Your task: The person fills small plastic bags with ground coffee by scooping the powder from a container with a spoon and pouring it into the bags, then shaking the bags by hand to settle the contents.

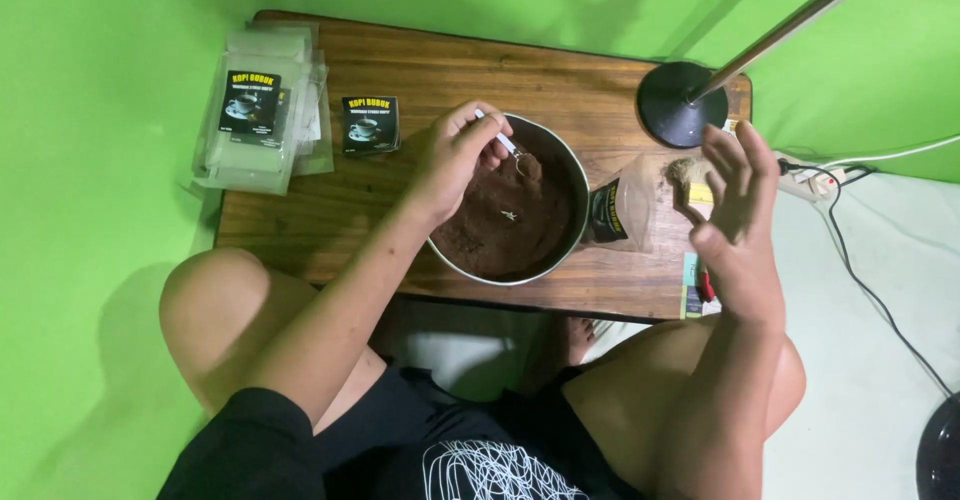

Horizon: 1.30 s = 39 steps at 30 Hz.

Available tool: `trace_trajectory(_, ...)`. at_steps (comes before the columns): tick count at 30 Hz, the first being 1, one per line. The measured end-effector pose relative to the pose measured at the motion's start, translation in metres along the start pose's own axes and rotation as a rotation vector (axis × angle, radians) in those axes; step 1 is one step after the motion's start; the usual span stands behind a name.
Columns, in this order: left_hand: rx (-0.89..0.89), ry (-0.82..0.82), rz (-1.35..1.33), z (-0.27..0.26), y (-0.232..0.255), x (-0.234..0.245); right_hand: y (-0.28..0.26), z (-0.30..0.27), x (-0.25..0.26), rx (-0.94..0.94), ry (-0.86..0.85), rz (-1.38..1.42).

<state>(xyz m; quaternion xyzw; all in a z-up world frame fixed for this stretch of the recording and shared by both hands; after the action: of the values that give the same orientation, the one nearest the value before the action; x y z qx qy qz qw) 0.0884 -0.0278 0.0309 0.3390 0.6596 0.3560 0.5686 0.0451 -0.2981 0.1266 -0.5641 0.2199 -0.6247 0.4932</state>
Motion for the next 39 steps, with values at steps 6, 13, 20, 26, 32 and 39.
trace_trajectory(6, 0.048, -0.055, -0.062, -0.002, -0.001, -0.034, 0.044, -0.009, 0.001, -0.270, -0.446, -0.235)
trace_trajectory(13, 0.072, -0.077, -0.128, -0.003, -0.015, -0.066, 0.067, -0.001, -0.037, -0.157, -0.325, -0.140)
trace_trajectory(20, -0.014, -0.089, 0.053, -0.005, -0.023, -0.083, 0.125, -0.004, -0.062, -0.236, -0.003, 0.146)
trace_trajectory(26, -0.695, -0.377, 0.755, -0.041, -0.021, -0.099, 0.113, -0.005, -0.059, -0.147, -0.005, 0.147)
trace_trajectory(32, -0.438, -0.234, 0.341, -0.045, 0.022, -0.070, 0.081, -0.009, -0.051, -0.039, -0.086, 0.180)
trace_trajectory(39, -0.391, -0.142, 0.708, -0.034, 0.038, 0.001, 0.053, -0.014, -0.039, 0.109, 0.082, 0.132)
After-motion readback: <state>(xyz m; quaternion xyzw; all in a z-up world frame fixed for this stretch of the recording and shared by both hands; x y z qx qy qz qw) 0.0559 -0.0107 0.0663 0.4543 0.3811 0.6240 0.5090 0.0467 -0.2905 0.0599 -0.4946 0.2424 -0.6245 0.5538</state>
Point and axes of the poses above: each hand's wrist, its own z-axis towards the middle knuckle, its own x-axis out of the back of the hand, y = z × x, the point moved 3 cm from there along z, towards the middle knuckle, and after that the axes turned 13 degrees about -z, right-handed, at the moved point
